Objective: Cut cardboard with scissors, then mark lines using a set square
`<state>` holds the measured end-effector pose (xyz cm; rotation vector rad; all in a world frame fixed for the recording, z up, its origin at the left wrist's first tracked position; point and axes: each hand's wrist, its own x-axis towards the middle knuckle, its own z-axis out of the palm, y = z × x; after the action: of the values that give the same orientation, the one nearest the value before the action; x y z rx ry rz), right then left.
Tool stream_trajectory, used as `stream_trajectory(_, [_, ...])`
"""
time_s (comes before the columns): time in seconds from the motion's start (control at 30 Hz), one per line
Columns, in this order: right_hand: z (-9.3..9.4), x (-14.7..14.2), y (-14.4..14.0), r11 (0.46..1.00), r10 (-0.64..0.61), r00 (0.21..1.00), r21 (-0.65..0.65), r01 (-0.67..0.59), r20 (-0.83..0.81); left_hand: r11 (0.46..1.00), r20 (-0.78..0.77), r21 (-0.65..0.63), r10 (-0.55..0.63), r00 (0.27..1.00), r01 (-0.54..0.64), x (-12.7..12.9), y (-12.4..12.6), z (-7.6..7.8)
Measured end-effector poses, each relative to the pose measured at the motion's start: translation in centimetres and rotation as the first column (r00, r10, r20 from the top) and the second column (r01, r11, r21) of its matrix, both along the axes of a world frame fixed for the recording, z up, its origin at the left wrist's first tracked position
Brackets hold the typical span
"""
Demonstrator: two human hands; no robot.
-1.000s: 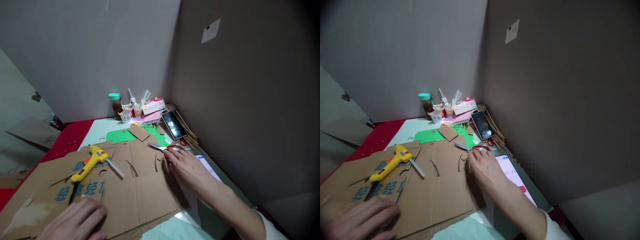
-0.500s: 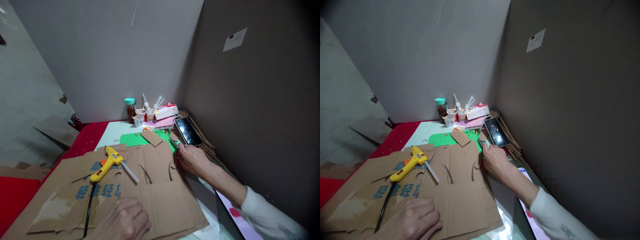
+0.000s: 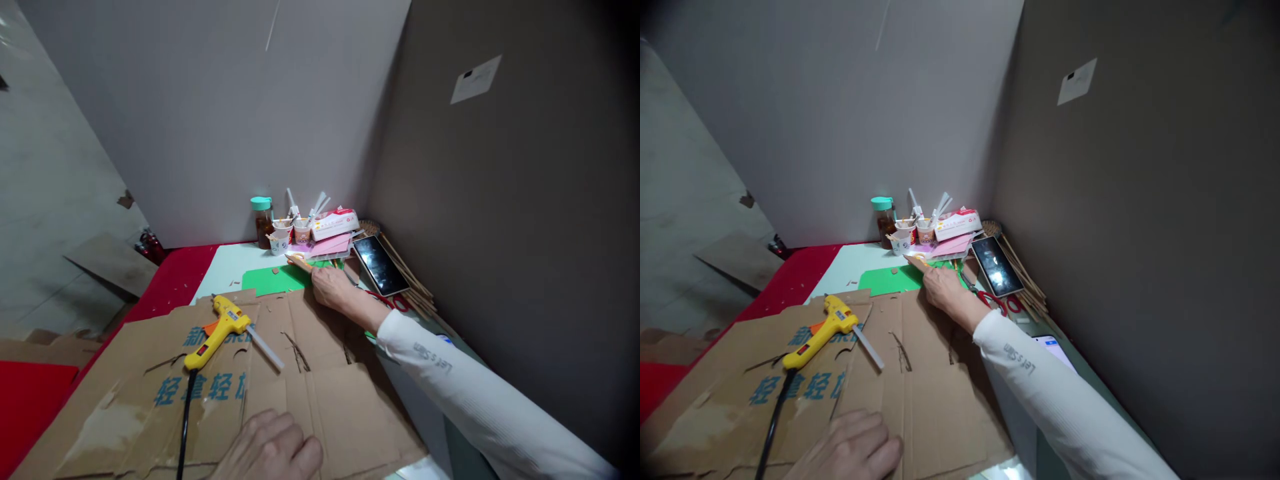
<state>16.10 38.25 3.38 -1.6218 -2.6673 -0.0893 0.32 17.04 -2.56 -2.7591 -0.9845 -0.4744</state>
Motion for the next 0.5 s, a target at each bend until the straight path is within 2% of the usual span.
stream_trajectory(0.07, [1.1, 0.8, 0.4, 0.999, -0.048, 0.997, -0.009, 0.048, -0.065, 1.000, 0.018, 0.009, -0.003, 1.000, 0.003, 0.0, 0.1, -0.2])
stream_trajectory(0.17, [4.1, 3.3, -0.5, 0.996, -0.090, 0.976, -0.026, 0.087, -0.197, 1.000, 0.046, 0.000, -0.011, 0.999, 0.011, 0.0, 0.0, -0.3])
stream_trajectory(0.23, [6.1, 5.7, -2.4, 0.997, -0.073, 0.951, -0.051, 0.061, -0.299, 1.000, 0.063, -0.030, -0.008, 0.998, 0.010, 0.0, -0.1, -0.3])
stream_trajectory(0.3, [7.5, 8.5, -5.4, 0.995, -0.059, 0.917, -0.093, 0.023, -0.396, 0.997, 0.086, -0.075, 0.010, 0.996, -0.003, 0.1, -0.3, -0.1])
stream_trajectory(0.4, [7.6, 12.6, -11.5, 0.979, -0.057, 0.866, -0.196, -0.048, -0.497, 0.986, 0.147, -0.159, 0.078, 0.986, -0.055, 0.0, -0.6, 0.8])
stream_trajectory(0.47, [6.3, 14.7, -15.8, 0.964, -0.067, 0.784, -0.243, -0.110, -0.617, 0.971, 0.196, -0.225, 0.127, 0.972, -0.082, -0.2, -1.0, 1.7])
stream_trajectory(0.5, [5.4, 15.4, -17.8, 0.963, -0.068, 0.780, -0.245, -0.112, -0.622, 0.960, 0.225, -0.268, 0.144, 0.964, -0.081, -0.3, -1.1, 2.3])
